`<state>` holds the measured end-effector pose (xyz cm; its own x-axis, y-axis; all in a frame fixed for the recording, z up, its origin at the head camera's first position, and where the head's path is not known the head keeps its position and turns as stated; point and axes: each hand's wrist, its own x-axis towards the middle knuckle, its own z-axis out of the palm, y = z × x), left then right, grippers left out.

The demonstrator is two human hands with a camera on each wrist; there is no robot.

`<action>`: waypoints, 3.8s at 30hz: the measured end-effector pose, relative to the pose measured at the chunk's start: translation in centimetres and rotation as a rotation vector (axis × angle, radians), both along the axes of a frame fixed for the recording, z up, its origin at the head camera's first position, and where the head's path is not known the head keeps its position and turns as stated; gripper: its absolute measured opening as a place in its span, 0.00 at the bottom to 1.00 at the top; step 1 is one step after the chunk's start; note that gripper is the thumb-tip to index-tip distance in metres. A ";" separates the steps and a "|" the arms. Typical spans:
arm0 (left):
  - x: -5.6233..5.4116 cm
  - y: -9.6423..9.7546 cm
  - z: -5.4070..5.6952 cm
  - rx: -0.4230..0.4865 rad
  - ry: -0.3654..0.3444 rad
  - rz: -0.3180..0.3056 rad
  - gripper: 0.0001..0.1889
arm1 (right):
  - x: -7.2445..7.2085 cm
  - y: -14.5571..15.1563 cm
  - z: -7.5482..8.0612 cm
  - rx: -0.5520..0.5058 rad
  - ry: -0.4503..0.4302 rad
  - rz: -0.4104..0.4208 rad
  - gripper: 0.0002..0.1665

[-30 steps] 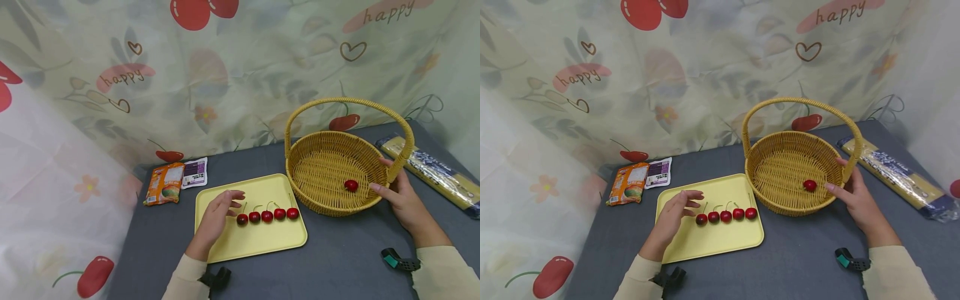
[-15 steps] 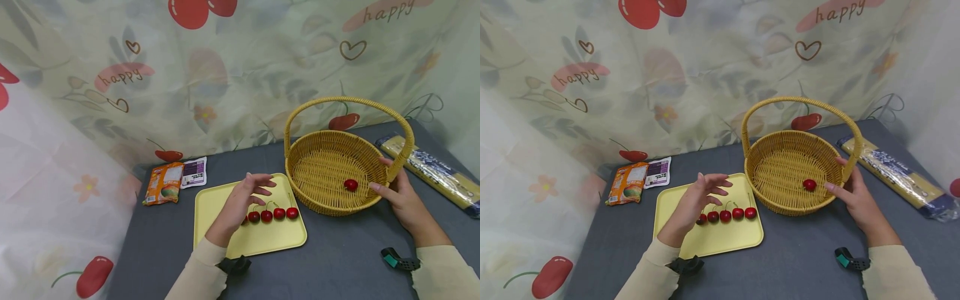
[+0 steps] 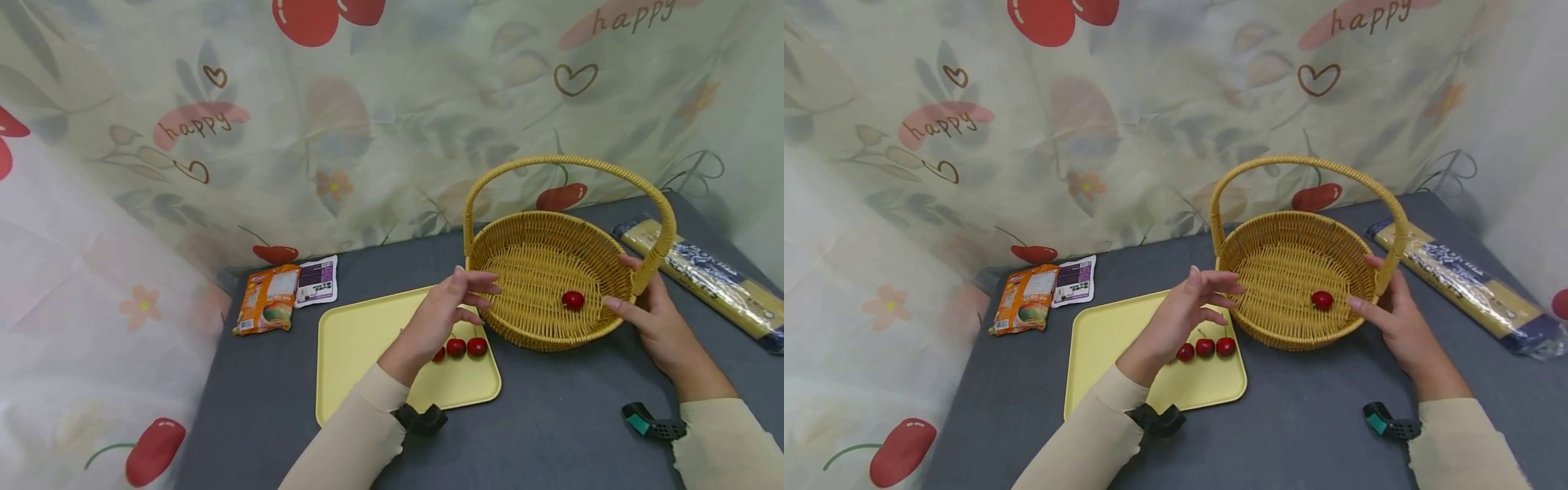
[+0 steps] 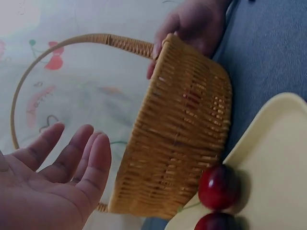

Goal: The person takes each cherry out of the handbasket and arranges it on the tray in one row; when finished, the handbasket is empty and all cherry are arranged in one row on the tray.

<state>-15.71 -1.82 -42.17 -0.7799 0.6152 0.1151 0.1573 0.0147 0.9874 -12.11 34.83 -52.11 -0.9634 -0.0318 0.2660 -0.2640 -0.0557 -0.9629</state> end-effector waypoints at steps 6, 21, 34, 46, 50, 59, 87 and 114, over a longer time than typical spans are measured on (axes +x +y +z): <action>-0.1 2.1 0.0 0.028 -0.010 -0.053 0.44 | -0.1 0.0 0.1 0.005 0.005 0.003 0.43; -1.4 7.8 -0.1 -0.097 -0.019 -0.054 0.31 | 0.0 0.1 -0.2 0.010 -0.001 -0.003 0.44; -3.5 12.4 -1.2 -0.328 -0.143 0.053 0.28 | -0.2 -0.3 -0.2 0.032 -0.012 -0.007 0.43; -4.3 16.1 -3.0 -0.735 0.175 -0.136 0.20 | 0.1 0.1 -0.2 0.030 -0.010 0.007 0.43; -4.0 16.4 -3.4 -0.870 0.303 -0.218 0.18 | 0.5 0.2 -0.5 0.046 -0.015 0.001 0.44; -3.2 16.4 -4.1 -0.919 0.315 -0.169 0.16 | 1.1 0.1 -1.2 0.070 -0.029 -0.018 0.44; -2.3 14.3 -0.8 -0.625 0.468 -0.028 0.15 | 0.0 0.2 -0.5 0.104 0.005 -0.022 0.44; 1.1 2.0 -1.8 -0.244 0.436 0.126 0.14 | -0.1 -0.1 -0.4 0.055 -0.008 -0.011 0.44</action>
